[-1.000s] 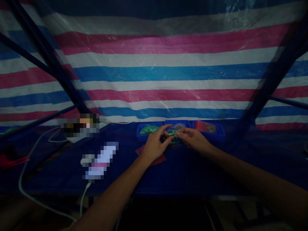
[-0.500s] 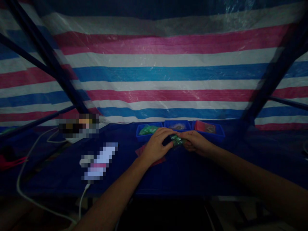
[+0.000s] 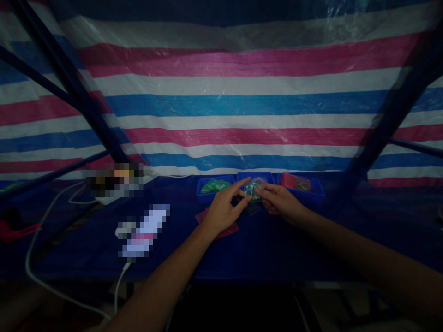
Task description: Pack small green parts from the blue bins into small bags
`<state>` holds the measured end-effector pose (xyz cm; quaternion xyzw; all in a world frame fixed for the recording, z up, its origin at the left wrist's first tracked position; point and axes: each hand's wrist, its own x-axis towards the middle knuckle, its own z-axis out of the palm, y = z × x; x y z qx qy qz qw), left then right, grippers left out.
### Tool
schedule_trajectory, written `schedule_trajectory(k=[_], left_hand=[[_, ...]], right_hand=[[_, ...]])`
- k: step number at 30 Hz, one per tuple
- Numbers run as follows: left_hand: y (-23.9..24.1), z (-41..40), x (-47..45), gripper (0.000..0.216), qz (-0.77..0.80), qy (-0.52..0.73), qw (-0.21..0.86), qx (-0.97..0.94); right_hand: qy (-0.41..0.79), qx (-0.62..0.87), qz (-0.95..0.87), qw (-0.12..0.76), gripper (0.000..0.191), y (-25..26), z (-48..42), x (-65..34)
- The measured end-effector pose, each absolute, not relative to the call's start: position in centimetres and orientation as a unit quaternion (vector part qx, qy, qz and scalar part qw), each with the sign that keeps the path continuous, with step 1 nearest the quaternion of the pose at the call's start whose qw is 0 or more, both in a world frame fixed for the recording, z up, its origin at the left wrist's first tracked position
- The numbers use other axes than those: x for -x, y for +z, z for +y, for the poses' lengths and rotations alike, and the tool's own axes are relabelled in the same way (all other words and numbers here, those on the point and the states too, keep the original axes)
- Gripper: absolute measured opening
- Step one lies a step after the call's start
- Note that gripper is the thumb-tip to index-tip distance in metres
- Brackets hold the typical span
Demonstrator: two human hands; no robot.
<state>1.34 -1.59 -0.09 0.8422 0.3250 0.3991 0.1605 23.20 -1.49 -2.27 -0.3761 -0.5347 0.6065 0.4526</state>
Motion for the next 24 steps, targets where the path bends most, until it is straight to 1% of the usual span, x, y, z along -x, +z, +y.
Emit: schedule_trajectory(k=[2, 6, 7, 9, 11, 14, 16, 18, 21, 24], left_hand=[[-0.1, -1.8, -1.4, 0.043, 0.311, 0.380, 0.150, -0.858], [-0.1, -1.9, -1.5, 0.056, 0.301, 0.356, 0.133, -0.875], [-0.1, -1.9, -1.5, 0.052, 0.300, 0.354, 0.129, -0.876], [-0.1, -1.7, -1.4, 0.034, 0.307, 0.360, 0.121, -0.873], [-0.2, -1.4, -1.3, 0.020, 0.322, 0.383, 0.104, -0.859], [-0.1, -1.1, -1.0, 0.018, 0.343, 0.437, 0.065, -0.829], [0.0, -0.8, -0.6, 0.015, 0.354, 0.465, 0.054, -0.810], [0.2, -0.4, 0.1, 0.013, 0.375, 0.478, 0.061, -0.792], [0.4, 0.3, 1.3, 0.021, 0.413, 0.484, 0.062, -0.769], [0.4, 1.2, 2.5, 0.019, 0.412, 0.473, 0.016, -0.779]], right_hand=[[0.614, 0.374, -0.530, 0.450, 0.042, -2.4, -1.4, -23.4], [0.634, 0.380, -0.512, 0.438, 0.042, -2.6, -1.2, -23.8], [0.641, 0.381, -0.510, 0.430, 0.042, -2.6, -1.2, -23.8], [0.643, 0.390, -0.512, 0.416, 0.045, -2.5, -1.3, -23.6], [0.627, 0.406, -0.513, 0.423, 0.048, -2.4, -1.3, -23.4], [0.587, 0.423, -0.525, 0.449, 0.053, -2.4, -1.3, -23.3], [0.539, 0.436, -0.563, 0.450, 0.053, -2.4, -1.2, -23.4], [0.449, 0.446, -0.635, 0.443, 0.048, -2.6, -1.3, -23.6], [0.283, 0.425, -0.760, 0.401, 0.033, -2.7, -1.5, -23.6], [0.191, 0.377, -0.838, 0.345, 0.021, -2.7, -1.8, -23.5]])
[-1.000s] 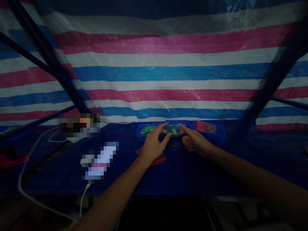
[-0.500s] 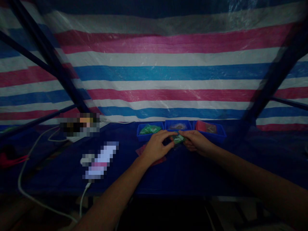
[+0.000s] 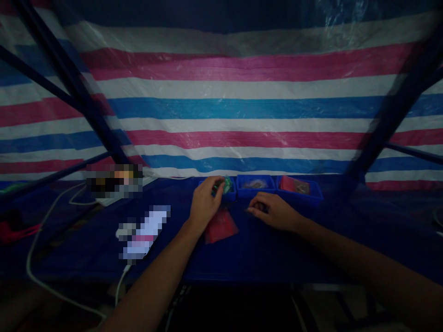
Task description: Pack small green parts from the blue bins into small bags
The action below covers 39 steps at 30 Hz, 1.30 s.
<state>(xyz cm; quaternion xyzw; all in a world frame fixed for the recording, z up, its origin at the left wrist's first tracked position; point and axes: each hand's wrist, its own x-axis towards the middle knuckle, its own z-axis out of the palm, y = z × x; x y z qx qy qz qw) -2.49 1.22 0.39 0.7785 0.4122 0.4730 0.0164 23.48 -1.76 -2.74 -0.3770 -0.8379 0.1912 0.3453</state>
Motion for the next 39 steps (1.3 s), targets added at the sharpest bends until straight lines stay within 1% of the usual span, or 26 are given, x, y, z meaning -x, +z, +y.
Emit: schedule_trajectory(k=[3, 8, 11, 15, 18, 21, 24, 26, 28, 30, 32, 35, 39], left_hand=[[0.0, 2.3, 3.2, 0.022, 0.417, 0.461, -0.024, -0.783], [-1.1, 3.6, 3.9, 0.021, 0.467, 0.377, -0.061, -0.798], [-1.0, 3.3, 4.0, 0.024, 0.482, 0.364, -0.097, -0.791], [-0.6, 2.3, 3.6, 0.030, 0.439, 0.323, -0.071, -0.835], [-0.9, 1.8, 3.1, 0.034, 0.458, 0.297, -0.079, -0.834], [-1.3, 1.4, 2.6, 0.037, 0.479, 0.302, -0.109, -0.817], [-1.0, 0.9, 2.0, 0.035, 0.472, 0.327, -0.120, -0.810], [-0.6, 0.3, 1.5, 0.033, 0.448, 0.350, -0.105, -0.816], [-0.3, -0.2, 0.8, 0.032, 0.402, 0.362, -0.051, -0.840], [-0.4, -0.6, -0.1, 0.034, 0.358, 0.366, 0.020, -0.859], [-0.7, -0.9, -0.8, 0.040, 0.333, 0.354, 0.076, -0.871], [-1.2, -1.0, -1.5, 0.038, 0.337, 0.358, 0.107, -0.864], [-1.0, -1.1, -1.6, 0.032, 0.352, 0.382, 0.132, -0.844]], right_hand=[[0.161, 0.327, -0.875, 0.319, 0.018, -2.8, -1.9, -23.4], [0.147, 0.301, -0.899, 0.282, 0.027, -3.3, -1.7, -23.6], [0.143, 0.293, -0.907, 0.265, 0.027, -3.3, -1.4, -23.8], [0.127, 0.290, -0.913, 0.257, 0.026, -3.2, -1.1, -23.9], [0.123, 0.294, -0.913, 0.253, 0.028, -3.2, -0.9, -24.1], [0.137, 0.300, -0.906, 0.264, 0.028, -3.1, -0.7, -24.3], [0.165, 0.341, -0.868, 0.322, 0.024, -2.9, -0.7, -24.3], [0.205, 0.378, -0.821, 0.375, 0.020, -2.7, -0.8, -24.2], [0.288, 0.394, -0.759, 0.431, 0.019, -2.5, -0.9, -24.0], [0.385, 0.378, -0.694, 0.477, 0.024, -2.5, -1.0, -23.7], [0.454, 0.351, -0.649, 0.500, 0.028, -2.5, -1.2, -23.5], [0.490, 0.328, -0.630, 0.506, 0.030, -2.6, -1.4, -23.4], [0.478, 0.326, -0.643, 0.502, 0.028, -2.6, -1.6, -23.3]])
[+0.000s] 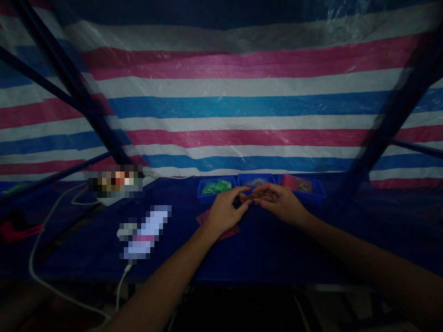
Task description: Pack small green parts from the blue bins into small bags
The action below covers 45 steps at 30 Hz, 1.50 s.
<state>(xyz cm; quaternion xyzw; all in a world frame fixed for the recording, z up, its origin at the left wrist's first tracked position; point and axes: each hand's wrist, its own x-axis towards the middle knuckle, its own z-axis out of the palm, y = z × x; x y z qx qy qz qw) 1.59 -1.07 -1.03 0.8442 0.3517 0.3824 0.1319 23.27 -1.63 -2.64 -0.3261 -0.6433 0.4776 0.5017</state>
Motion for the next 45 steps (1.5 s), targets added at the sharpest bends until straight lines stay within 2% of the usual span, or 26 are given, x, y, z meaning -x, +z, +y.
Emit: schedule_trajectory(k=[9, 16, 24, 31, 39, 45], left_hand=[[-0.53, -1.45, -1.86, 0.012, 0.345, 0.371, 0.131, -0.852], [-0.58, -1.48, -1.84, 0.015, 0.313, 0.365, 0.107, -0.870], [-0.46, -1.35, -1.93, 0.013, 0.324, 0.393, 0.111, -0.854], [-0.45, -1.43, -1.85, 0.014, 0.307, 0.398, 0.115, -0.857], [-0.32, -1.27, -1.90, 0.009, 0.319, 0.419, 0.117, -0.842], [-0.30, -1.30, -1.91, 0.006, 0.323, 0.421, 0.124, -0.839]], right_hand=[[0.356, 0.345, -0.713, 0.497, 0.027, -3.39, -1.44, -22.91], [0.336, 0.348, -0.734, 0.477, 0.027, -3.28, -1.81, -22.83], [0.417, 0.330, -0.675, 0.511, 0.029, -3.14, -1.33, -22.99], [0.365, 0.349, -0.708, 0.494, 0.030, -2.98, -1.57, -23.19], [0.460, 0.328, -0.635, 0.527, 0.034, -3.10, -1.22, -22.76], [0.461, 0.318, -0.627, 0.541, 0.032, -3.29, -1.33, -22.51]])
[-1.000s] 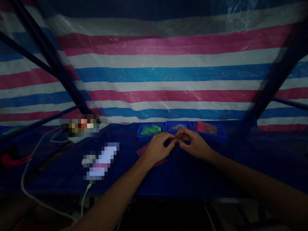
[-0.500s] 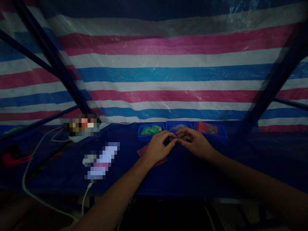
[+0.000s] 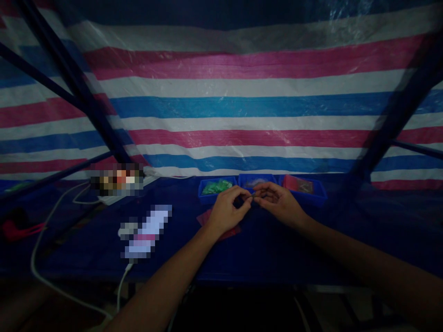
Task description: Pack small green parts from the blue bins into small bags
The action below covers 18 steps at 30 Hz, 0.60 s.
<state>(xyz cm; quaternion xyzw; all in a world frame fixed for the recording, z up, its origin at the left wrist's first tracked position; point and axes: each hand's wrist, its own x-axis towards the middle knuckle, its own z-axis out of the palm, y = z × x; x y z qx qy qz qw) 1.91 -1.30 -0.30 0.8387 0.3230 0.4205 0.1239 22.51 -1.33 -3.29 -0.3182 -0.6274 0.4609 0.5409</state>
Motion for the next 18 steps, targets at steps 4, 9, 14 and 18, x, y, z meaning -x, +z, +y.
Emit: schedule_trajectory(k=[4, 9, 14, 18], left_hand=[[-0.13, -1.48, -2.04, 0.007, 0.318, 0.420, 0.135, -0.839], [0.03, -1.73, -2.16, 0.009, 0.301, 0.408, 0.156, -0.848], [-0.23, -1.54, -2.13, 0.011, 0.299, 0.399, 0.186, -0.847], [-0.39, -1.42, -2.06, 0.011, 0.302, 0.384, 0.177, -0.855]], right_hand=[[0.433, 0.317, -0.656, 0.531, 0.029, -3.26, -1.37, -22.70], [0.405, 0.330, -0.688, 0.504, 0.025, -2.82, -1.85, -22.72], [0.409, 0.326, -0.688, 0.503, 0.025, -2.48, -2.10, -22.64], [0.418, 0.328, -0.688, 0.495, 0.025, -2.61, -1.93, -22.61]])
